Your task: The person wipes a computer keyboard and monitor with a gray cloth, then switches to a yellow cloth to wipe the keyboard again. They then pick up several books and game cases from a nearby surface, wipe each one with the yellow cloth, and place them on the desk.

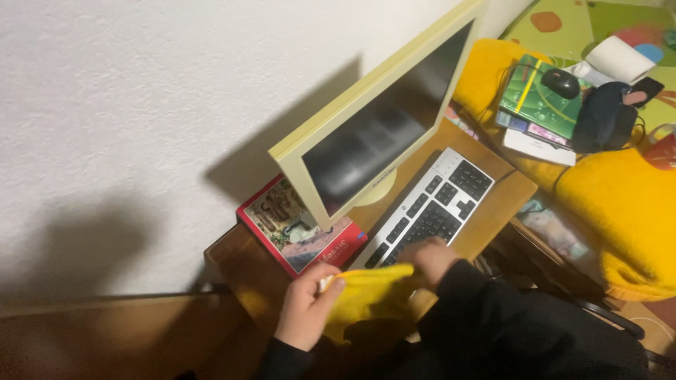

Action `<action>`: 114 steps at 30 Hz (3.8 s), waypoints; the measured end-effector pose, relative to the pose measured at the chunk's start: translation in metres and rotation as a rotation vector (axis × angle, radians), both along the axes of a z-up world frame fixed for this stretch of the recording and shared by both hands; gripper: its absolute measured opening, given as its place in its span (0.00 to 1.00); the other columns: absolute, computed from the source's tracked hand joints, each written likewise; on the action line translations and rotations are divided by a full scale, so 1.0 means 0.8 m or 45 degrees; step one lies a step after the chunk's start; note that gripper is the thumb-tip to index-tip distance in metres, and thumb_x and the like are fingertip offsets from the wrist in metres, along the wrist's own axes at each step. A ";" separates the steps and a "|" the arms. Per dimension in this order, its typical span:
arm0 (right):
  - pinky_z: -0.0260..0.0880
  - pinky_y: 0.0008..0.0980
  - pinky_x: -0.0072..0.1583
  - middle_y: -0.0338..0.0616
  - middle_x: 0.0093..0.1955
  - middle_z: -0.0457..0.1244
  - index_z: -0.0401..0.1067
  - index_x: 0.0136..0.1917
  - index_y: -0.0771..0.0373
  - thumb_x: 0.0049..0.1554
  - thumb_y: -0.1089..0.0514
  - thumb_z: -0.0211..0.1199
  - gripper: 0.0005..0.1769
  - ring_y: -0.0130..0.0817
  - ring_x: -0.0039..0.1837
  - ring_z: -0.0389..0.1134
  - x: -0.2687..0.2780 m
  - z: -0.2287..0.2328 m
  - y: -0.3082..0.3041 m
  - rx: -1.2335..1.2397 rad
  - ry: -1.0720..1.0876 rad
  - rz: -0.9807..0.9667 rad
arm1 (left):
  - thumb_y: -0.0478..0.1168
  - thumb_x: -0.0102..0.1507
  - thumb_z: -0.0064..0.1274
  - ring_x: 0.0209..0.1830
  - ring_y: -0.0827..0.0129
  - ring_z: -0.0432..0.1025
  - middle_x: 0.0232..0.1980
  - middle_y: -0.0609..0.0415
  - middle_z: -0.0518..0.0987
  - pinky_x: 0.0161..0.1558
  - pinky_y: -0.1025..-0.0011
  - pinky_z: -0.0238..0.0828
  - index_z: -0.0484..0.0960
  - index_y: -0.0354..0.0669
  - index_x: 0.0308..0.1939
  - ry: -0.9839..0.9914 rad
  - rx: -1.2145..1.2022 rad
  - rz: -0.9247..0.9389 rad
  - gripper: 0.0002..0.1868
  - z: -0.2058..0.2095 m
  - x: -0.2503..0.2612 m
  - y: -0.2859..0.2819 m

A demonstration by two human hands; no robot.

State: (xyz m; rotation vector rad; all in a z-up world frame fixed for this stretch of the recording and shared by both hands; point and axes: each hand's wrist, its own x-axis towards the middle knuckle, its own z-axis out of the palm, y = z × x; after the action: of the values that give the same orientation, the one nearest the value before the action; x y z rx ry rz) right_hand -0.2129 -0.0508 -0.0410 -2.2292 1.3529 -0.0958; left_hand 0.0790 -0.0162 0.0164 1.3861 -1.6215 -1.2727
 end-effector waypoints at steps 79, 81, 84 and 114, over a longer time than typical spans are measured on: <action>0.46 0.51 0.78 0.42 0.88 0.34 0.36 0.85 0.51 0.62 0.52 0.49 0.43 0.46 0.86 0.36 -0.359 -0.236 -0.296 -0.179 0.477 0.580 | 0.35 0.65 0.48 0.85 0.46 0.31 0.85 0.35 0.37 0.79 0.45 0.34 0.42 0.30 0.81 -1.033 0.229 -0.497 0.45 -0.192 -0.476 -0.257; 0.52 0.53 0.76 0.49 0.85 0.41 0.48 0.81 0.56 0.56 0.38 0.58 0.47 0.49 0.83 0.45 -0.379 -0.270 -0.285 -0.434 0.405 0.481 | 0.33 0.65 0.51 0.85 0.48 0.38 0.85 0.36 0.44 0.79 0.47 0.37 0.51 0.31 0.79 -1.184 -0.088 -0.611 0.40 -0.252 -0.483 -0.244; 0.56 0.53 0.74 0.54 0.80 0.49 0.55 0.77 0.61 0.51 0.41 0.57 0.45 0.54 0.80 0.51 -0.398 -0.302 -0.262 -0.525 0.310 0.387 | 0.30 0.62 0.53 0.85 0.47 0.37 0.84 0.35 0.43 0.78 0.46 0.36 0.48 0.28 0.79 -1.169 -0.070 -0.658 0.45 -0.227 -0.503 -0.228; 0.65 0.54 0.63 0.42 0.67 0.57 0.68 0.68 0.39 0.56 0.48 0.57 0.25 0.53 0.65 0.58 -0.070 -0.260 -0.104 -0.232 0.097 0.584 | 0.50 0.54 0.58 0.73 0.51 0.58 0.78 0.47 0.60 0.64 0.44 0.58 0.62 0.43 0.75 -1.177 -0.020 -0.217 0.46 -0.289 -0.203 -0.008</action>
State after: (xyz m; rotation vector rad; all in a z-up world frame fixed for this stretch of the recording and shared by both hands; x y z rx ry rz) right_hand -0.2689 -0.1343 -0.2490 -2.6637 0.8648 0.0317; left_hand -0.0832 -0.0225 -0.2149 2.0202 -2.3649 -0.6984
